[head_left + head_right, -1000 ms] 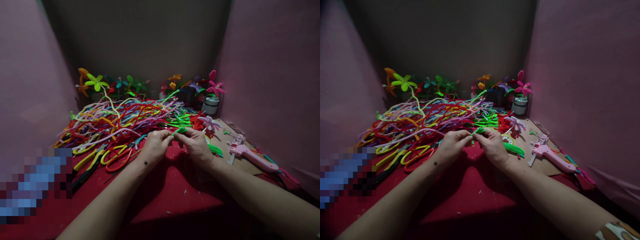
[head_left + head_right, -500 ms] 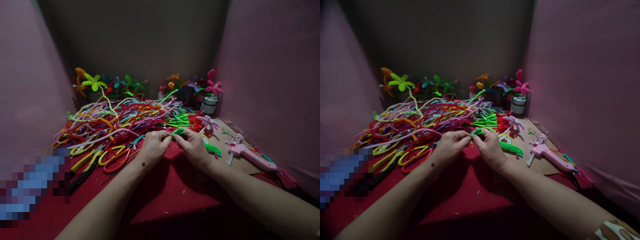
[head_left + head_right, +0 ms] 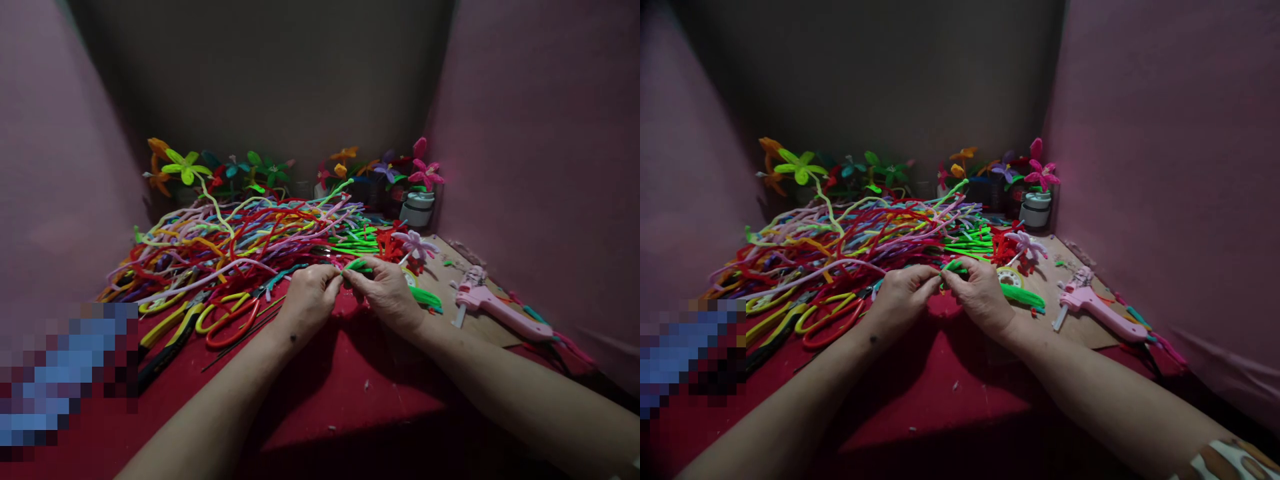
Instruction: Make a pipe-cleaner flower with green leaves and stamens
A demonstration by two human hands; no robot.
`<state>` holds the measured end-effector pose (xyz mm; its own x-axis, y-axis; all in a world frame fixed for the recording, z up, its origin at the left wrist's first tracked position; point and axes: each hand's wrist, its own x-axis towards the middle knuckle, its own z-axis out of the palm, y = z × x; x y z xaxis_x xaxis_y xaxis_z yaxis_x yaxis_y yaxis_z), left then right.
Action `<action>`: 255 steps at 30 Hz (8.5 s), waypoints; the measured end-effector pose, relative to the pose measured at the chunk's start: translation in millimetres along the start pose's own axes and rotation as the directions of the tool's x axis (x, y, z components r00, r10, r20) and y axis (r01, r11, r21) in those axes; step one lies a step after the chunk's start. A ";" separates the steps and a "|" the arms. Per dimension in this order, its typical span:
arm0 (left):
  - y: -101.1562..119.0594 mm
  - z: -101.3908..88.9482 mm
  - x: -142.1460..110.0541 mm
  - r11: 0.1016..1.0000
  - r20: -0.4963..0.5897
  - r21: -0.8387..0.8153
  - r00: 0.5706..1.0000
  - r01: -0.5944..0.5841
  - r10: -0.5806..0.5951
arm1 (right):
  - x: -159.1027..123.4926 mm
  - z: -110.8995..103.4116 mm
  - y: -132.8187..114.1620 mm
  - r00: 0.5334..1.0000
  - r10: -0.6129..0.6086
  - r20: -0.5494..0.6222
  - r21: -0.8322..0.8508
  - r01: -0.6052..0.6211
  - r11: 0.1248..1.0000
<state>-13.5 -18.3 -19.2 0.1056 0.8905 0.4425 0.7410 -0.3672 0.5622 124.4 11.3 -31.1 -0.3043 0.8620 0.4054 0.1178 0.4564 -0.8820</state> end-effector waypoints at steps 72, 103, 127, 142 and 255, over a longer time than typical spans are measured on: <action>4.1 -4.5 2.0 0.955 0.017 -0.188 0.973 0.229 -0.230 | -5.3 2.7 8.6 0.998 -0.062 -0.029 -0.079 0.060 0.995; 6.8 -7.5 1.7 0.963 0.103 -0.150 0.973 0.223 -0.209 | 6.7 -4.4 2.6 0.971 0.210 0.111 0.468 -0.237 0.851; 5.5 -11.7 1.9 0.997 0.150 -0.073 0.988 -0.010 0.021 | 15.5 -21.4 -13.3 0.743 -0.548 0.385 -0.577 0.657 0.485; -2.6 -11.4 -0.8 0.614 0.304 0.484 0.777 -0.624 0.551 | 29.0 -19.5 -13.6 0.771 0.529 0.355 -0.139 -0.516 0.845; -9.3 -13.2 10.3 0.709 0.145 -0.532 0.874 0.464 -0.463 | -2.8 1.4 9.6 0.825 0.349 0.445 0.204 -0.473 0.857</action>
<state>-28.1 -9.3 -10.6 -0.1542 0.9877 0.0251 0.2214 0.0098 0.9751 125.1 12.9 -41.1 -0.6306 0.7719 -0.0801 0.0519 -0.0611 -0.9968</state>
